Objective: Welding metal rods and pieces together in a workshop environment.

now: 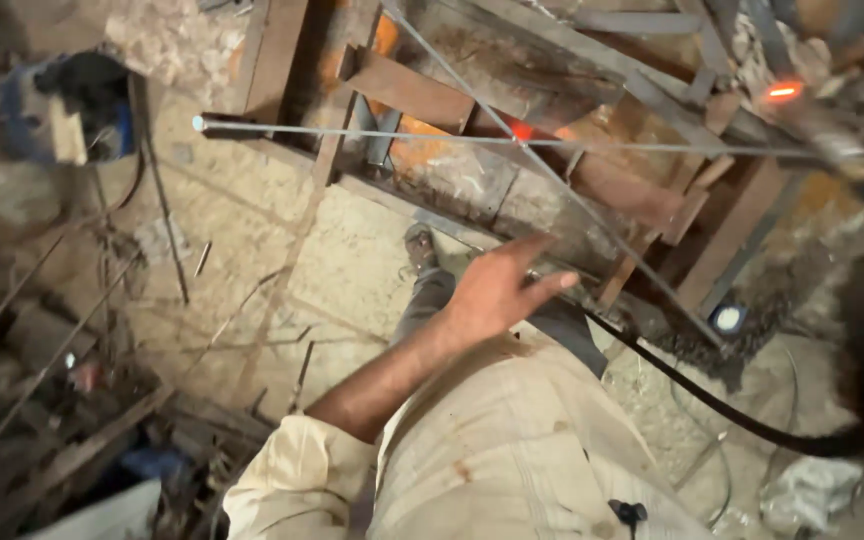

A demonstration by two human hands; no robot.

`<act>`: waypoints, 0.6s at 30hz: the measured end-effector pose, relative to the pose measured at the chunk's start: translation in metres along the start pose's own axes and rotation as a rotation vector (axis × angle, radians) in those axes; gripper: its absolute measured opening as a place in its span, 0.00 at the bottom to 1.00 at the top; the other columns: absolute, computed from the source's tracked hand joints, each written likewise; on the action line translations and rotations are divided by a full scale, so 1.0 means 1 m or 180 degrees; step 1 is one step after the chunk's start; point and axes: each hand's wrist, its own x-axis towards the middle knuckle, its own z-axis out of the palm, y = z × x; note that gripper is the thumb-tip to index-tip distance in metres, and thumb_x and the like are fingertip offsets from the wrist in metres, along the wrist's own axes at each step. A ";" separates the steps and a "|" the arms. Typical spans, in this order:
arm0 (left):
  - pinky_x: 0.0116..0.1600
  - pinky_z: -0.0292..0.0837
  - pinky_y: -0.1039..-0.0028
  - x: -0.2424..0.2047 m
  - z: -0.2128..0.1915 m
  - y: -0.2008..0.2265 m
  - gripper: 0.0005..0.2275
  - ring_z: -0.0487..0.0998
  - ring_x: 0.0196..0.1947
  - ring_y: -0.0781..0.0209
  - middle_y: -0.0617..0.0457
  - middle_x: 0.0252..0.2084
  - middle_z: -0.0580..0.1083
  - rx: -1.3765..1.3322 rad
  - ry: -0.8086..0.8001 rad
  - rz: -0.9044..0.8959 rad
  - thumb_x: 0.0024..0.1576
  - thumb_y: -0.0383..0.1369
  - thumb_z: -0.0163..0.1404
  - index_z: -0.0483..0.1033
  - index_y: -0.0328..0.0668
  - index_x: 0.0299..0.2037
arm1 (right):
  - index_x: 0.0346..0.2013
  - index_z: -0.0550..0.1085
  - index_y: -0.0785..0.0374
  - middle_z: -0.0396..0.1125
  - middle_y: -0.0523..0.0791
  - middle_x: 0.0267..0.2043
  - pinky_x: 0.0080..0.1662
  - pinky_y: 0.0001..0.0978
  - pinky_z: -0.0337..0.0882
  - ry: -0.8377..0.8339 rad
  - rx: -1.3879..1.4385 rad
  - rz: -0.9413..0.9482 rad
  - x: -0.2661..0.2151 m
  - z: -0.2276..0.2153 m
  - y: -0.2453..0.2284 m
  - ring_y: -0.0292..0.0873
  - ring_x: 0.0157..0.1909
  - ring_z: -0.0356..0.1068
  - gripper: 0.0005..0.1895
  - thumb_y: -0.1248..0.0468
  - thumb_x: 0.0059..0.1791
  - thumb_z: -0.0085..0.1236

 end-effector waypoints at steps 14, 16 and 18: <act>0.73 0.53 0.58 0.046 0.014 -0.058 0.48 0.54 0.76 0.45 0.38 0.77 0.54 -0.2246 -0.0809 -0.0481 0.48 0.65 0.52 0.58 0.35 0.72 | 0.50 0.68 0.67 0.64 0.44 0.26 0.28 0.32 0.63 -0.0068 -0.0449 -0.1132 -0.131 0.302 -0.081 0.38 0.24 0.62 0.25 0.45 0.57 0.43; 0.74 0.48 0.58 0.049 0.018 -0.055 0.49 0.50 0.78 0.44 0.37 0.78 0.50 -0.2132 -0.0917 -0.0464 0.49 0.65 0.52 0.57 0.37 0.74 | 0.47 0.68 0.70 0.64 0.45 0.25 0.28 0.33 0.63 -0.0136 -0.0591 -0.1152 -0.130 0.297 -0.081 0.39 0.24 0.62 0.26 0.45 0.58 0.43; 0.73 0.49 0.56 0.053 0.023 -0.052 0.49 0.49 0.77 0.43 0.38 0.79 0.47 -0.2301 -0.1027 -0.0556 0.49 0.64 0.53 0.54 0.38 0.75 | 0.47 0.69 0.69 0.64 0.45 0.25 0.28 0.33 0.64 -0.0114 -0.0746 -0.1127 -0.135 0.296 -0.093 0.39 0.24 0.63 0.26 0.46 0.57 0.43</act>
